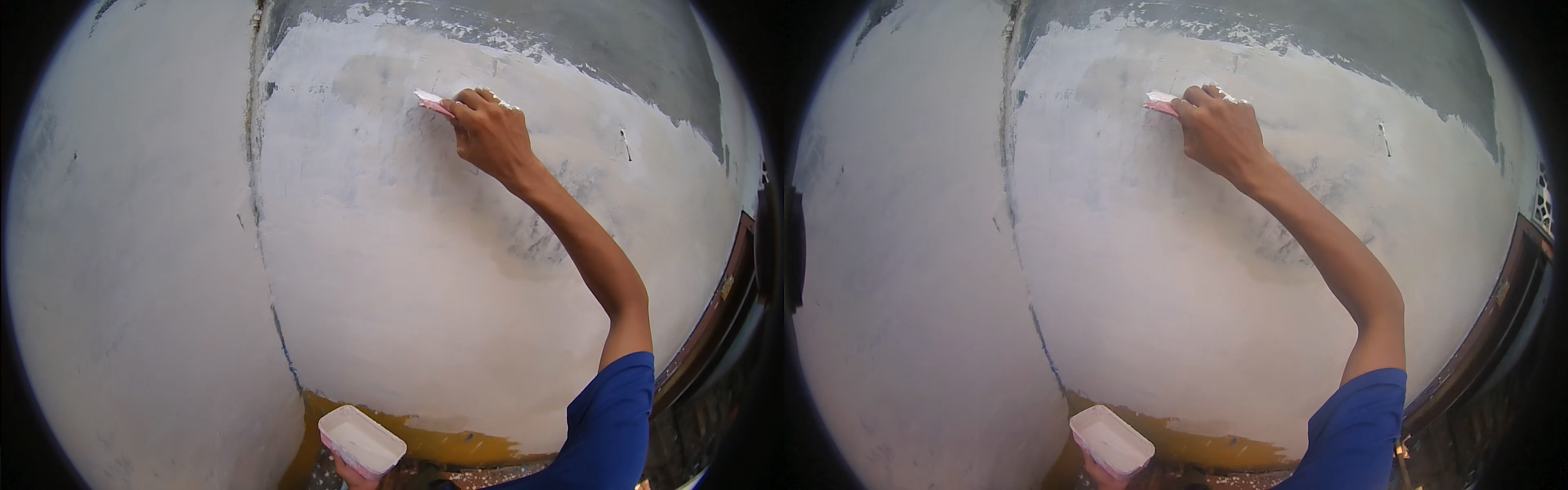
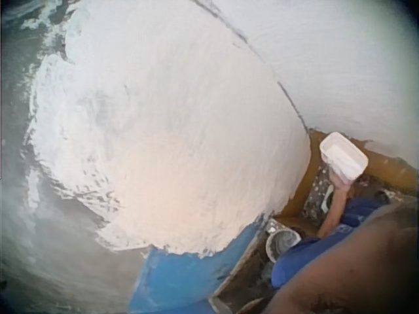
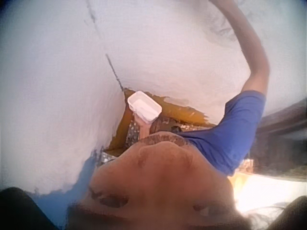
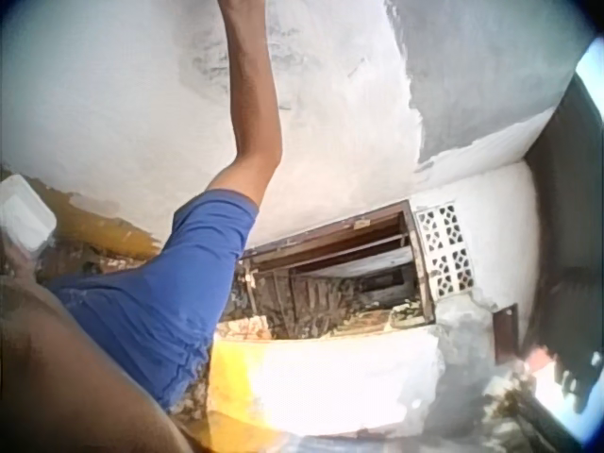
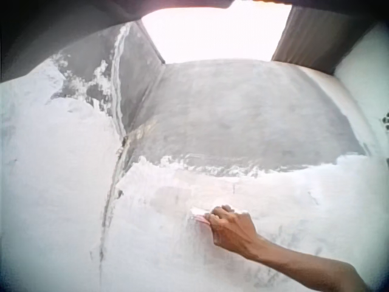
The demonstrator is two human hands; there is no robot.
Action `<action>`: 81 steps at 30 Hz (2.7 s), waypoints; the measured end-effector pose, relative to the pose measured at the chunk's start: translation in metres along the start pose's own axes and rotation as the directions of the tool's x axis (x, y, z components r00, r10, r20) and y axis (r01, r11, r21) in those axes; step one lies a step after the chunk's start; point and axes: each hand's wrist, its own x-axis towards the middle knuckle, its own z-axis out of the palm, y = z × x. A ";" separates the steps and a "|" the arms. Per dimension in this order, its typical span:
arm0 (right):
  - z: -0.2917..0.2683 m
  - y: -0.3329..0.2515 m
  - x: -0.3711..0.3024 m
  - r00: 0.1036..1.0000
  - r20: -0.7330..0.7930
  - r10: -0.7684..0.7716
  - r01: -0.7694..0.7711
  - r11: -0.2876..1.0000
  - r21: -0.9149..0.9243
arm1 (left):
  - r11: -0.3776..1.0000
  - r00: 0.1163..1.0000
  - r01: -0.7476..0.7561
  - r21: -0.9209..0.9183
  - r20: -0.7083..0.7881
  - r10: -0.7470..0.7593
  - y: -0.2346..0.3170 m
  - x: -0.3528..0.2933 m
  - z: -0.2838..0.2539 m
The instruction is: The person applies a white substance to a wall corner using a spreader, repeatedly scooping the material from a small white container and smoothing it across the surface.
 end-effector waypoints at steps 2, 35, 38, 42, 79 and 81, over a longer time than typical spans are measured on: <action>-0.022 0.036 0.017 0.970 -0.227 0.085 -0.084 0.996 0.017 | 1.000 1.000 0.012 -0.029 0.023 -0.012 -0.005 0.002 0.010; -0.018 0.117 0.040 0.956 -0.211 0.202 -0.249 0.941 -0.228 | 0.991 0.946 0.062 0.122 -0.325 -0.019 -0.031 -0.010 0.031; 0.005 0.078 0.036 0.985 -0.124 0.123 -0.149 0.962 -0.227 | 0.988 0.960 0.068 0.142 -0.280 -0.026 -0.030 -0.012 0.043; 0.035 -0.009 0.021 0.994 0.048 -0.099 0.102 0.993 -0.064 | 0.987 0.958 0.060 0.152 -0.287 -0.014 -0.031 -0.014 0.037; -0.040 0.078 0.017 0.940 -0.170 0.297 -0.297 0.955 0.023 | 0.993 0.874 -0.068 0.099 -0.474 0.107 -0.002 -0.033 0.014; -0.049 0.113 0.011 0.938 -0.265 0.225 -0.270 0.952 -0.146 | 0.991 0.881 -0.051 0.125 -0.462 0.104 -0.005 -0.033 0.022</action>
